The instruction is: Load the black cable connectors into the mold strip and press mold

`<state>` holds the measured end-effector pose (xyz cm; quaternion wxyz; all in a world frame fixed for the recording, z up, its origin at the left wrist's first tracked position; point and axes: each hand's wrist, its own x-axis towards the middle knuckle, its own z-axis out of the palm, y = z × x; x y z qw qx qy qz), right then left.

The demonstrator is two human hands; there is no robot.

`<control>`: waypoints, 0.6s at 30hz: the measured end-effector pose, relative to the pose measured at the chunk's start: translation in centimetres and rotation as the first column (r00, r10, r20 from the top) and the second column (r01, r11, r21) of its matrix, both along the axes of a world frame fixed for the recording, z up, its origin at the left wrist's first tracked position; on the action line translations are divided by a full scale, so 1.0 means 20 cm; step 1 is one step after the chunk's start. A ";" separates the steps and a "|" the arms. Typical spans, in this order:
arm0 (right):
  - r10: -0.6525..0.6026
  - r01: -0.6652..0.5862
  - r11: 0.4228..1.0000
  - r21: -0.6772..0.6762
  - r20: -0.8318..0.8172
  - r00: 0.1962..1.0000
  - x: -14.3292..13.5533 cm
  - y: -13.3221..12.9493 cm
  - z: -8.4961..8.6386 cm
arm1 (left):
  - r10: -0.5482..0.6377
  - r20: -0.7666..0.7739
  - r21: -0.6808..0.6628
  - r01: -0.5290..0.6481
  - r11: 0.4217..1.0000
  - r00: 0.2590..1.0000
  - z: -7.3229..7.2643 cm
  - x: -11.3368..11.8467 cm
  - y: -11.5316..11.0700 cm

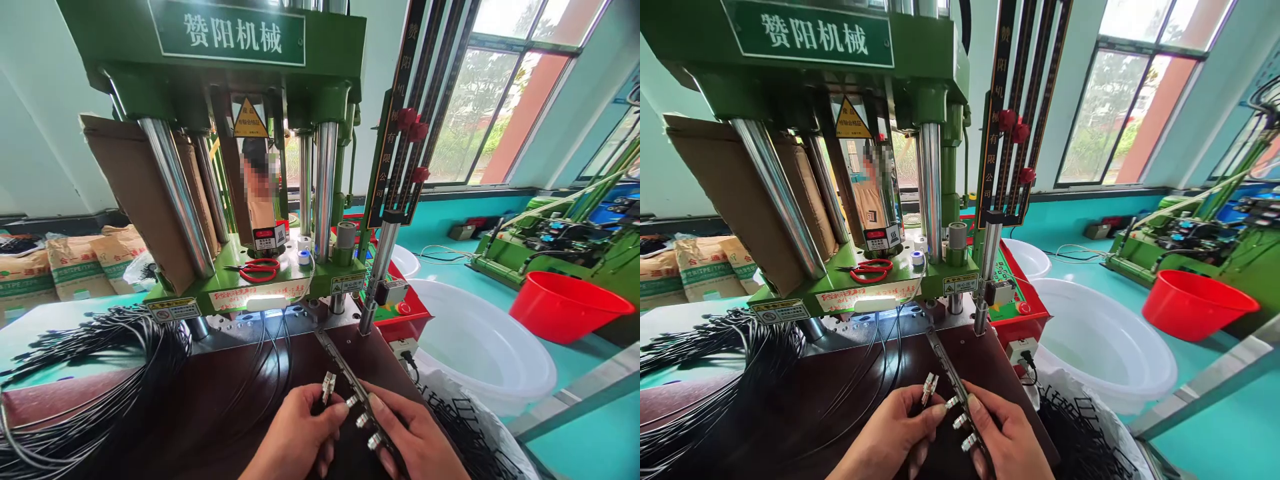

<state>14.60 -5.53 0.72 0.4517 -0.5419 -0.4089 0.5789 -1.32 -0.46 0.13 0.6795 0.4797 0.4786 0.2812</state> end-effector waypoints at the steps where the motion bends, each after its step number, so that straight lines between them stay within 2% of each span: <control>1: -0.011 0.011 1.000 -0.016 -0.013 1.000 0.01 0.00 -0.01 | 0.026 0.048 0.006 -0.026 1.000 0.999 0.00 -0.01 0.00; 4: -0.020 0.017 0.998 -0.068 -0.039 0.999 0.04 -0.02 -0.02 | 0.122 0.165 -0.017 -0.121 0.993 0.979 0.00 -0.04 0.00; 6: -0.005 0.001 0.996 -0.090 -0.048 0.999 0.05 -0.02 -0.02 | 0.142 0.166 -0.028 -0.140 0.990 0.976 0.00 -0.04 0.00; 13: -0.009 0.005 0.998 -0.070 -0.052 0.999 0.03 -0.02 0.01 | 0.013 0.007 0.089 -0.014 0.996 1.000 -0.01 0.02 0.01; 18: 0.019 -0.020 0.999 -0.030 -0.053 0.998 0.04 -0.02 -0.01 | -0.035 -0.135 0.075 0.045 0.996 0.990 0.04 0.02 0.01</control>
